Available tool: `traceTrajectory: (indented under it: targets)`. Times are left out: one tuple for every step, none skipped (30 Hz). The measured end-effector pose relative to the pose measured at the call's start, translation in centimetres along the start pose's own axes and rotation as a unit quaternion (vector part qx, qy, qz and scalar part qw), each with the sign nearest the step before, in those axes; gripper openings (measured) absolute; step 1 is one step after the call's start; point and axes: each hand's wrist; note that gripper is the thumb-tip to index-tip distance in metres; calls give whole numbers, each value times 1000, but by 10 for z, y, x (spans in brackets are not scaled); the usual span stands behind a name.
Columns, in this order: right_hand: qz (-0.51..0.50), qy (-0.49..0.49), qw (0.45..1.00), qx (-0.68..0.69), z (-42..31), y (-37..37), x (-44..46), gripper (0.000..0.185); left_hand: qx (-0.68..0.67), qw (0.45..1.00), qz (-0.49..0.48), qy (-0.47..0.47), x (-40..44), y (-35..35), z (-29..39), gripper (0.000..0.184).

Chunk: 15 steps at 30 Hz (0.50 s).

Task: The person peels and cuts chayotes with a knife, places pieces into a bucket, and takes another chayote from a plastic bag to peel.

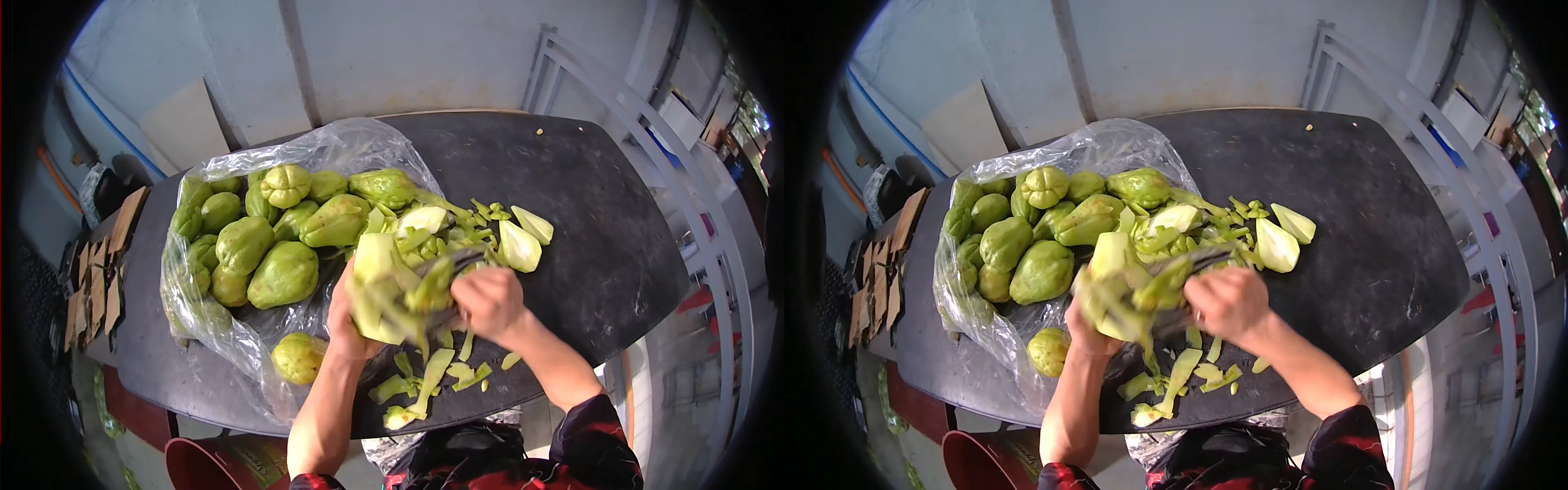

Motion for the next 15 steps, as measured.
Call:
traceTrajectory:
  targets:
    - [-10,-31,999,-22,11,-3,0,25,-31,999,-15,-16,1,-5,1,84]
    - [-9,-30,999,-26,19,-7,-4,25,-41,999,-25,-14,2,-8,2,84]
    - [-1,-53,998,-28,23,-9,-5,27,-51,998,-33,-14,3,-10,4,83]
    - [6,-76,997,-28,27,-11,-4,30,-50,998,-34,-17,4,-10,4,83]
    - [7,-74,997,-28,26,-12,-5,30,-46,998,-36,-18,3,-9,4,83]
    - [0,-52,998,-23,21,-8,-4,30,-42,998,-37,-19,2,-7,2,83]
    - [-6,-31,999,-17,14,-3,-2,30,-42,998,-36,-19,1,-4,-1,83]
    - [-4,4,1000,5,3,5,1,26,-65,997,-23,-35,0,0,-6,83]
    - [-9,24,999,22,-4,5,1,21,-88,995,-9,-51,0,-2,-4,83]
    - [-9,46,998,30,-11,9,2,19,-67,998,-10,-4,4,-2,1,84]
    - [-10,67,997,38,-18,14,3,18,-97,995,-12,0,1,-8,5,85]
    - [0,76,995,62,-21,14,3,16,-98,995,-5,3,0,-10,7,85]
    - [0,76,995,63,-21,14,3,16,-101,995,2,7,0,-12,7,86]
    - [-1,81,994,71,-21,14,2,18,-101,995,2,8,0,-12,6,86]
    - [0,87,993,79,-21,13,2,21,-88,996,5,7,1,-12,6,85]
Point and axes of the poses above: each hand's wrist, its own x-axis towards the middle knuckle, its own y-axis out of the back of the hand, z = x × y, and after that the axes turned 13 degrees about -z, right-handed
